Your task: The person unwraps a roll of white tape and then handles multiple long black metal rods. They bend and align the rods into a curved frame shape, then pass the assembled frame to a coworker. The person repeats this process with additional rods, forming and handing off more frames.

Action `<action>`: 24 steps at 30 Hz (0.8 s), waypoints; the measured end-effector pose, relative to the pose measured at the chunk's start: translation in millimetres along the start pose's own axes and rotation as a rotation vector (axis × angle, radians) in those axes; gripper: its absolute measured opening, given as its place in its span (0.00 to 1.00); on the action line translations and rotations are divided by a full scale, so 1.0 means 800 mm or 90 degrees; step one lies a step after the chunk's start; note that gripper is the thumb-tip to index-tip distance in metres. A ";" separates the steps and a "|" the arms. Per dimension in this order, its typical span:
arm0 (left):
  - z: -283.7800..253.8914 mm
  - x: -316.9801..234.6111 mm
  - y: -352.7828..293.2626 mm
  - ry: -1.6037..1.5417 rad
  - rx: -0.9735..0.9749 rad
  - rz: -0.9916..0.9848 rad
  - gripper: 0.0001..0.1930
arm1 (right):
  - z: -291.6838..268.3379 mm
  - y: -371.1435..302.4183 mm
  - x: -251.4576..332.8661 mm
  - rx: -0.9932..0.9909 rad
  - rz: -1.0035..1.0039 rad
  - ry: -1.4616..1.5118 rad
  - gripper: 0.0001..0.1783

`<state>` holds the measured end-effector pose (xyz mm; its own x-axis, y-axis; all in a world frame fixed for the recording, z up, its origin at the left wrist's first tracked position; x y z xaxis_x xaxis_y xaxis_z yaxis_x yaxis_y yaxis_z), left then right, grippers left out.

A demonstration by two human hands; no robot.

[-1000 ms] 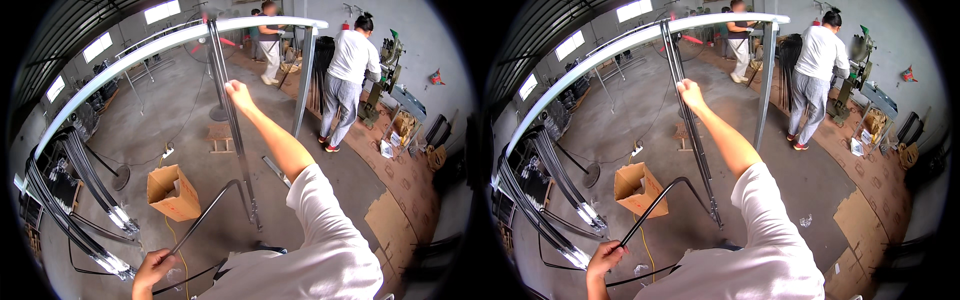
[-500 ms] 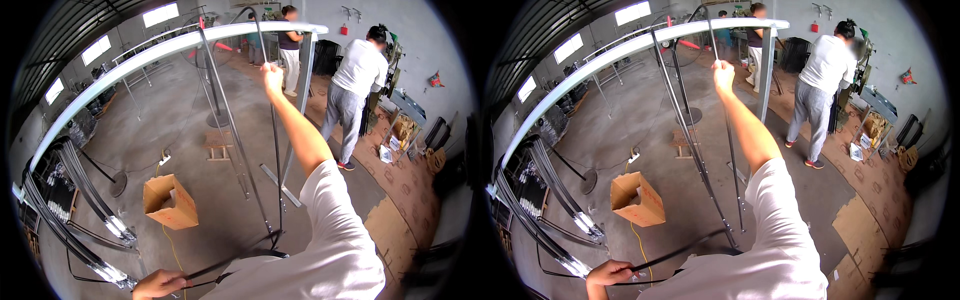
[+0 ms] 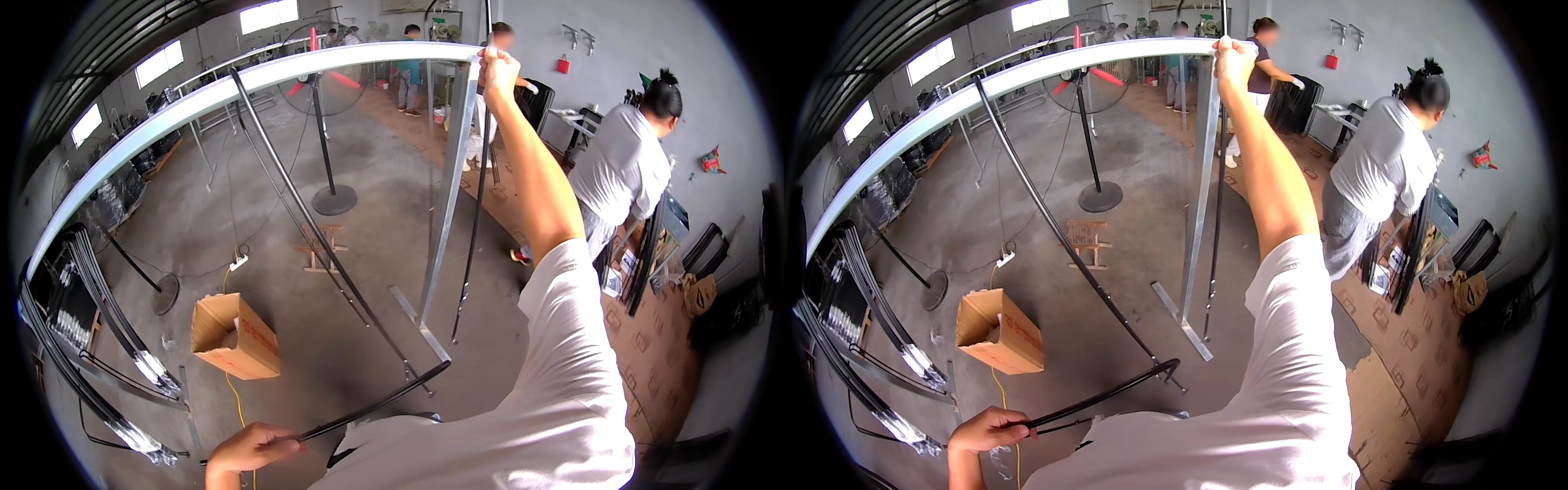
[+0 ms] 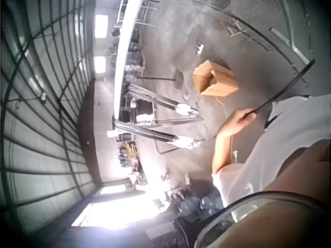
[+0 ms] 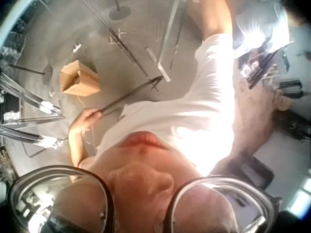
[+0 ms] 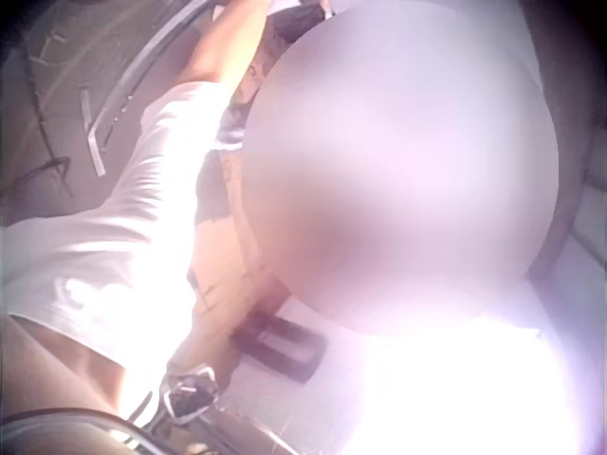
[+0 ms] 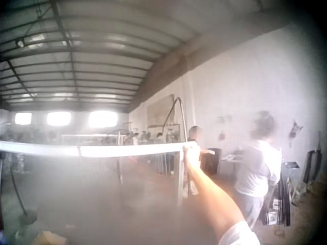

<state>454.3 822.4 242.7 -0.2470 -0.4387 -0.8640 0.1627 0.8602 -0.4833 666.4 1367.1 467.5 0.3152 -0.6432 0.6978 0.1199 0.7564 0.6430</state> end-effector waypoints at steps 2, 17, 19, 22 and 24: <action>0.013 -0.007 0.020 -0.023 -0.003 0.019 0.09 | -0.023 0.024 -0.003 -0.016 -0.036 -0.012 0.11; 0.035 0.006 0.074 -0.168 -0.040 -0.129 0.08 | -0.188 -0.137 0.121 -0.154 -0.225 -0.094 0.09; 0.041 0.023 0.081 -0.132 0.006 -0.105 0.09 | -0.210 -0.192 0.135 -0.173 -0.198 -0.136 0.10; 0.046 0.072 0.071 -0.128 0.030 -0.119 0.11 | -0.230 -0.285 0.142 -0.220 -0.161 -0.172 0.10; 0.044 0.100 0.062 -0.096 0.040 -0.136 0.13 | -0.245 -0.350 0.148 -0.240 -0.139 -0.178 0.10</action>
<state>476.5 820.8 144.3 -0.1379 -0.6458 -0.7509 0.1822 0.7287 -0.6602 854.8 1102.7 308.3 -0.0121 -0.7589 0.6511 0.5018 0.5586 0.6604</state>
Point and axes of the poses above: each hand's wrist, its own y-axis towards the middle knuckle, its own z-axis out of the palm, x = y × z, the point moved 5 cm from there along y, towards the middle knuckle, and after that the axes turned 8 degrees about -y, right-handed, at the moved point
